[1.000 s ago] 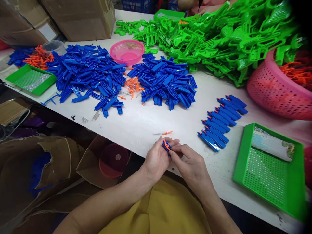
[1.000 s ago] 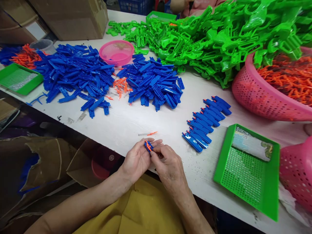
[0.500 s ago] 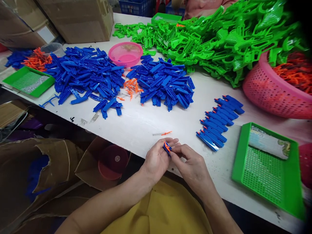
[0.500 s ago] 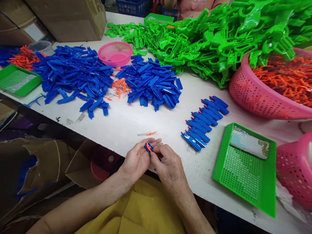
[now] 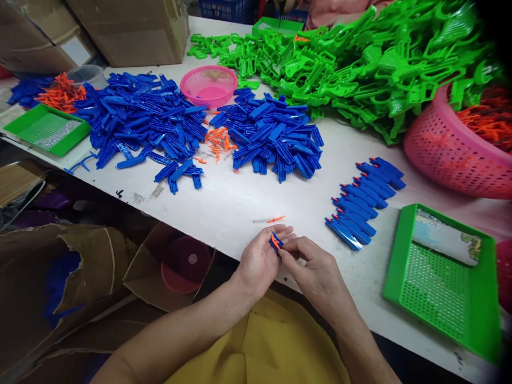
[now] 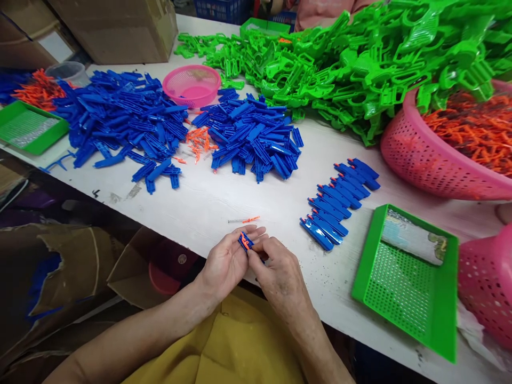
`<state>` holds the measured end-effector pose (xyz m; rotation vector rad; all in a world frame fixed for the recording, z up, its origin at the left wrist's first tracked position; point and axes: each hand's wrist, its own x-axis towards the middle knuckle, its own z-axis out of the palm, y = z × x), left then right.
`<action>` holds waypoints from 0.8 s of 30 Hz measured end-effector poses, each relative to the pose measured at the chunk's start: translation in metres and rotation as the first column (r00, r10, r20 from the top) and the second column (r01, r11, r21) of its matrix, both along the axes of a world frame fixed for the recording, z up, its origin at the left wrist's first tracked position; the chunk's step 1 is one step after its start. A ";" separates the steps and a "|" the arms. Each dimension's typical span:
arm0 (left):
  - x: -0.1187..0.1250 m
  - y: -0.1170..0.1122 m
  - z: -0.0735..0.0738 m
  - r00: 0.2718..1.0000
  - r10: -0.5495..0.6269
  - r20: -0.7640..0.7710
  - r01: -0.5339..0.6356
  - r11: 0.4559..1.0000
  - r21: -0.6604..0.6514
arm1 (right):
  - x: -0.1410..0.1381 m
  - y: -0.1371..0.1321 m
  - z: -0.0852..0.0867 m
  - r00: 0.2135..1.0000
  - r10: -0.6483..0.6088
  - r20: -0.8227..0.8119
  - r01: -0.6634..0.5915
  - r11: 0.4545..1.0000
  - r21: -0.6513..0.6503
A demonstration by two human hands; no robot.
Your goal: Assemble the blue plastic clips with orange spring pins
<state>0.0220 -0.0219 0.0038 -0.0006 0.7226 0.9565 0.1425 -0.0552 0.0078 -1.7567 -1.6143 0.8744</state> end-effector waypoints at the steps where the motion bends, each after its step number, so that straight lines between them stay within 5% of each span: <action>1: 0.000 0.000 0.001 1.000 0.001 -0.001 -0.001 1.000 0.004 | 0.000 0.000 0.000 1.000 0.001 -0.001 -0.001 1.000 -0.005; 24: 0.000 0.001 0.001 0.997 -0.008 -0.072 0.012 0.998 0.061 | -0.003 0.003 0.002 0.993 0.089 0.083 -0.092 0.995 0.033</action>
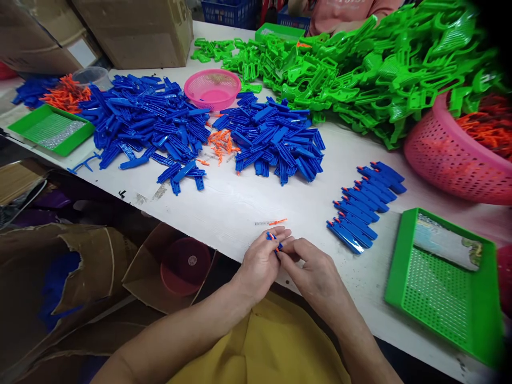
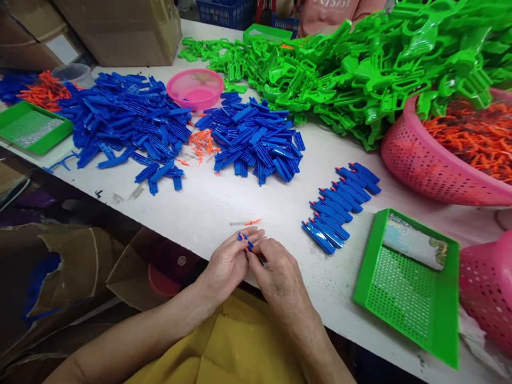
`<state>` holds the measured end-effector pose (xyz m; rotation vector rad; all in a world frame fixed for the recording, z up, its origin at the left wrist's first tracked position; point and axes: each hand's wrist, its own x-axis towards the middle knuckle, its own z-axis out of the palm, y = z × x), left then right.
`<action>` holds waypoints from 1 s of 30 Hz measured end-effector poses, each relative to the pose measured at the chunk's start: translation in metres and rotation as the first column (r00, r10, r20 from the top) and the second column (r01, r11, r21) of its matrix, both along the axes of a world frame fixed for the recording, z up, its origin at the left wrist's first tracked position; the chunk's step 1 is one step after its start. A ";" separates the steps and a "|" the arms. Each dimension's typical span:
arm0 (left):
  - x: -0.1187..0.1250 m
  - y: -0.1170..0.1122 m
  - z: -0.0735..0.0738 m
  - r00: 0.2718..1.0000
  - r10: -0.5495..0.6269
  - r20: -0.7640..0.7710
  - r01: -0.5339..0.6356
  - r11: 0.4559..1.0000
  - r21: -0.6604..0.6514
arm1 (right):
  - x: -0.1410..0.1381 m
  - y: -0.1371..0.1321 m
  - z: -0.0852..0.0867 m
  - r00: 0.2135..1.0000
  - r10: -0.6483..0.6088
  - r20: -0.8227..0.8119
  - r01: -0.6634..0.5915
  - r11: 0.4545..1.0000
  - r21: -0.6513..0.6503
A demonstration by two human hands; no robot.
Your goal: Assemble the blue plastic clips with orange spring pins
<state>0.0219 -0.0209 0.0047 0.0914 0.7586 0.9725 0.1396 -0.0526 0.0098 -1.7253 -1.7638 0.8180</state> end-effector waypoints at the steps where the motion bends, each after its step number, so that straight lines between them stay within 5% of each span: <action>1: 0.000 0.000 -0.001 1.000 0.002 -0.009 -0.002 1.000 0.000 | 0.000 0.000 0.000 1.000 0.007 0.003 -0.007 1.000 0.006; 8: -0.003 -0.002 -0.006 0.999 0.012 -0.035 -0.012 1.000 0.020 | -0.003 -0.001 -0.002 1.000 0.022 0.008 -0.022 1.000 0.006; 14: -0.023 -0.003 -0.007 0.998 -0.009 -0.063 0.012 0.999 0.045 | 0.003 0.007 -0.002 0.988 0.153 -0.003 -0.153 0.988 0.019; 17: -0.039 -0.001 -0.009 0.999 0.009 -0.031 -0.007 0.997 0.078 | 0.012 0.038 -0.008 0.996 0.071 0.056 -0.078 0.988 0.135; 20: -0.051 0.000 -0.011 1.000 -0.007 -0.011 0.008 0.998 0.066 | 0.014 0.087 -0.020 0.954 -0.084 0.287 -0.025 0.935 0.355; 24: -0.054 -0.002 -0.012 0.999 -0.037 -0.003 0.037 0.998 0.055 | 0.010 0.133 -0.033 0.783 -0.115 0.611 -0.102 0.946 0.309; 27: -0.053 -0.005 -0.012 0.998 -0.053 0.017 0.052 0.997 0.055 | 0.014 0.127 -0.039 0.749 -0.078 0.659 -0.140 0.952 0.271; 30: -0.053 -0.007 -0.014 0.997 -0.066 0.036 0.065 0.997 0.033 | 0.028 0.092 -0.044 0.777 -0.093 0.623 -0.163 0.926 0.341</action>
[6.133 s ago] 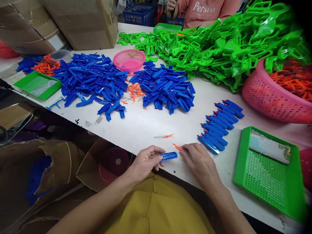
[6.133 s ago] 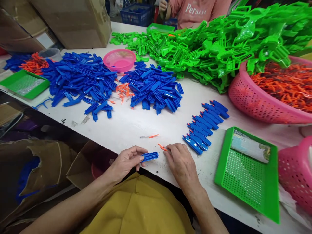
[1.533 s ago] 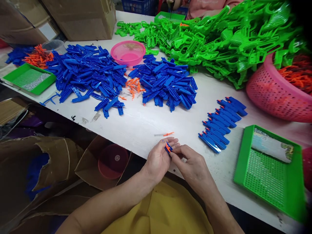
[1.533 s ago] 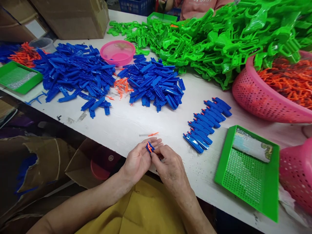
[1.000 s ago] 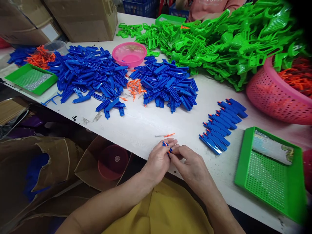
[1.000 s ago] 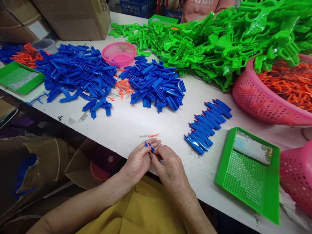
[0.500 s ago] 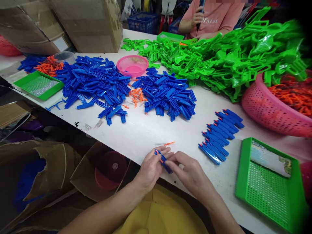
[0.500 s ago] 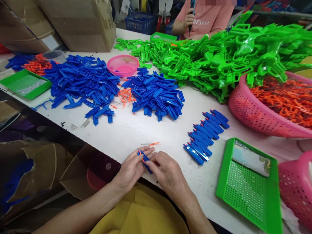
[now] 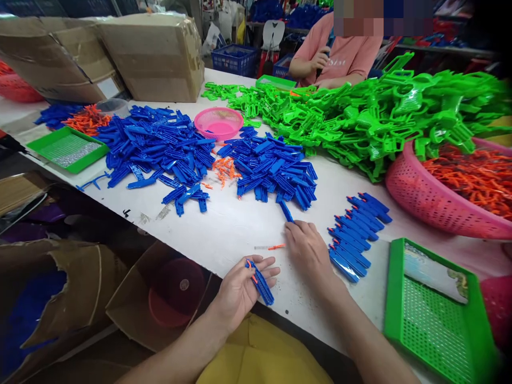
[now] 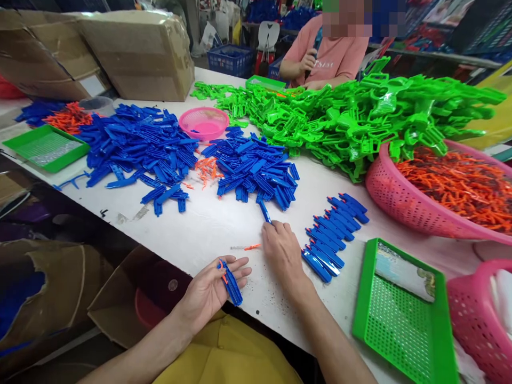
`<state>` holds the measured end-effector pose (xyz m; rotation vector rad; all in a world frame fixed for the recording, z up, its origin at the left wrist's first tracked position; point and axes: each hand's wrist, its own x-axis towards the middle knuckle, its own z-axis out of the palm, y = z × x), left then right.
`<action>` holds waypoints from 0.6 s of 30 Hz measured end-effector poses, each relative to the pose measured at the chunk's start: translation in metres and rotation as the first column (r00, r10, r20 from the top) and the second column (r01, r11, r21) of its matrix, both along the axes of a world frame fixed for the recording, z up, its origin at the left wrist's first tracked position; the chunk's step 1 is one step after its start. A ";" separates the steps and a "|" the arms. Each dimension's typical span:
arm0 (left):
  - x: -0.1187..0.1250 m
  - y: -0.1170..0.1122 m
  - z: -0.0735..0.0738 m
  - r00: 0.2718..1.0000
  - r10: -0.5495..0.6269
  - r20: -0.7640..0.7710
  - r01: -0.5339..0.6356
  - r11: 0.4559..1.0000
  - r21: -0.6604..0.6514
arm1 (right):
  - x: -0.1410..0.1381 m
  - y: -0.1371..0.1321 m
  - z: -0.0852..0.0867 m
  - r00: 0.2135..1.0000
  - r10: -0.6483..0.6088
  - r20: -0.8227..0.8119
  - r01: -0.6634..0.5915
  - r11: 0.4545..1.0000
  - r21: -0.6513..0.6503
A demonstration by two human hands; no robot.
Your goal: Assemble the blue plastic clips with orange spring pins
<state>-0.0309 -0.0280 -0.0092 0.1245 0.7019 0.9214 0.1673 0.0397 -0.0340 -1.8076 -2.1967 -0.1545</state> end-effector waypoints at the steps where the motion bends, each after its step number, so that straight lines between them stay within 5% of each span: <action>1: 0.000 0.000 0.000 1.000 -0.003 0.004 0.003 1.000 -0.010 | 0.006 -0.015 -0.001 1.000 0.008 -0.018 -0.007 0.999 0.050; 5: 0.000 0.001 0.000 1.000 -0.003 0.010 0.003 0.999 -0.040 | 0.026 -0.076 0.011 0.995 -0.008 0.097 -0.006 0.989 0.146; 10: 0.004 0.004 0.002 0.998 -0.038 -0.044 0.036 0.998 -0.047 | 0.029 -0.129 0.053 0.935 0.070 0.347 -0.067 0.998 -0.021; 13: 0.010 0.003 0.002 0.993 -0.039 -0.111 0.037 0.999 -0.014 | 0.013 -0.134 0.067 0.919 0.123 0.374 -0.081 0.989 -0.124; 18: 0.016 0.000 0.002 0.986 -0.007 -0.169 0.008 1.000 0.008 | 0.003 -0.106 0.062 0.955 0.185 0.233 -0.139 0.970 -0.199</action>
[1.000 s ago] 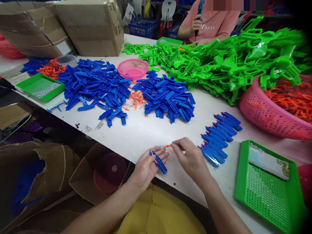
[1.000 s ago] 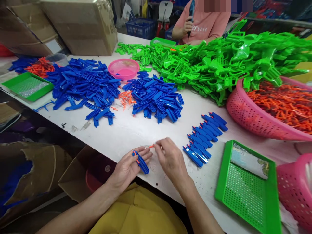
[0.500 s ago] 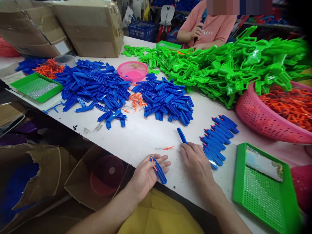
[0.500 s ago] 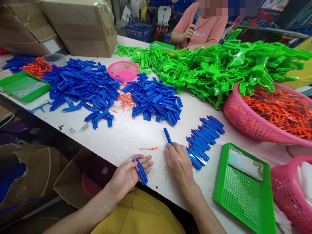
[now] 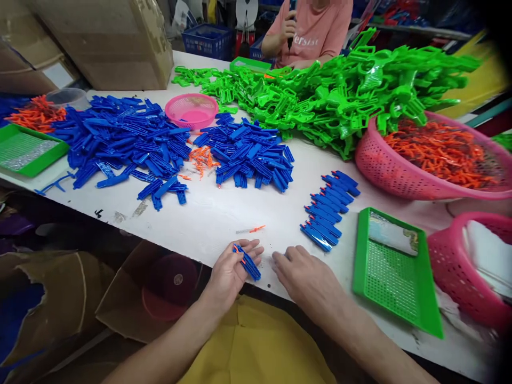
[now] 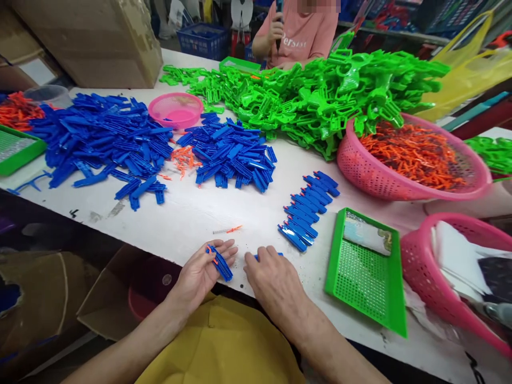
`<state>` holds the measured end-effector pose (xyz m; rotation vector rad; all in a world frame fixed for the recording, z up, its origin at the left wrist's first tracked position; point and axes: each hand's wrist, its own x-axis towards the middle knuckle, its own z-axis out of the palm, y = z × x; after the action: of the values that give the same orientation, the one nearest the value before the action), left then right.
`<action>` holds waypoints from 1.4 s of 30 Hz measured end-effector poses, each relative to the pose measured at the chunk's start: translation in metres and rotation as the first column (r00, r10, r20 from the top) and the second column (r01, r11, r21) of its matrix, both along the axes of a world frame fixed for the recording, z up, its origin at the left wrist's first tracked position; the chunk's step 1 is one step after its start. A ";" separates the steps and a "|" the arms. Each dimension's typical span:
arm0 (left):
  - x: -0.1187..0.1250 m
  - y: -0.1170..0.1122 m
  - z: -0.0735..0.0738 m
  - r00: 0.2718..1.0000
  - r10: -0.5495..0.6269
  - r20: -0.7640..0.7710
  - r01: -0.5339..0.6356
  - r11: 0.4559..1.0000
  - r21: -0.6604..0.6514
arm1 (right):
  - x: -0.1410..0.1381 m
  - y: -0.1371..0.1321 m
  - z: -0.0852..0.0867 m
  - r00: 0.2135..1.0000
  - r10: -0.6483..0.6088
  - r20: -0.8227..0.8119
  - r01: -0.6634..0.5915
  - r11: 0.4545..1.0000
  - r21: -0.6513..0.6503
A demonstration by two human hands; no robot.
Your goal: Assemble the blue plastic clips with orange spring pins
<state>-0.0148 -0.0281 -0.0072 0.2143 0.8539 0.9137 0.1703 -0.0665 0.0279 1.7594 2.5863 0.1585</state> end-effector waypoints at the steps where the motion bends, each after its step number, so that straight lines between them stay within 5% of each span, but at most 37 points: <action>1: -0.001 0.000 0.000 1.000 0.000 -0.006 0.000 1.000 0.004 | 0.005 0.004 -0.002 0.998 -0.019 -0.053 0.019 1.000 -0.002; 7: -0.009 0.000 0.001 1.000 -0.005 0.002 0.005 1.000 0.017 | 0.042 0.005 -0.025 0.960 -0.087 -0.266 0.095 0.995 0.016; 13: 0.002 0.002 0.003 0.996 0.001 0.087 -0.002 1.000 0.006 | 0.033 0.003 -0.052 0.943 -0.108 -0.314 0.125 0.991 0.036; 18: 0.014 0.005 0.005 0.987 0.048 0.155 -0.038 0.997 -0.066 | 0.010 -0.002 -0.037 0.728 -0.234 -0.645 0.254 0.965 -0.064; 22: 0.022 0.005 0.007 0.984 0.065 0.163 -0.058 0.997 -0.051 | -0.022 -0.005 -0.025 0.613 -0.238 -0.753 0.211 0.968 -0.135; 27: 0.025 0.004 0.007 0.981 0.054 0.186 -0.049 0.998 -0.032 | -0.037 -0.005 -0.029 0.615 -0.259 -0.745 0.242 0.961 -0.135; 32: 0.021 0.003 0.004 0.986 0.052 0.156 -0.052 0.999 -0.005 | -0.015 0.008 -0.037 0.697 -0.262 -0.668 0.320 0.947 -0.037; 38: 0.014 -0.002 -0.002 0.996 0.017 0.091 -0.016 1.000 -0.011 | 0.007 0.064 -0.056 0.851 -0.305 -0.427 0.390 0.912 0.125; 42: 0.017 -0.004 -0.004 0.993 0.004 0.121 -0.005 1.000 0.003 | -0.017 0.110 -0.050 0.902 -0.144 -0.406 0.191 0.978 0.080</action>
<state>0.0024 -0.0320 -0.0108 0.1577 0.7408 0.9229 0.1532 0.0431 -0.0218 2.2594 2.7090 -0.0602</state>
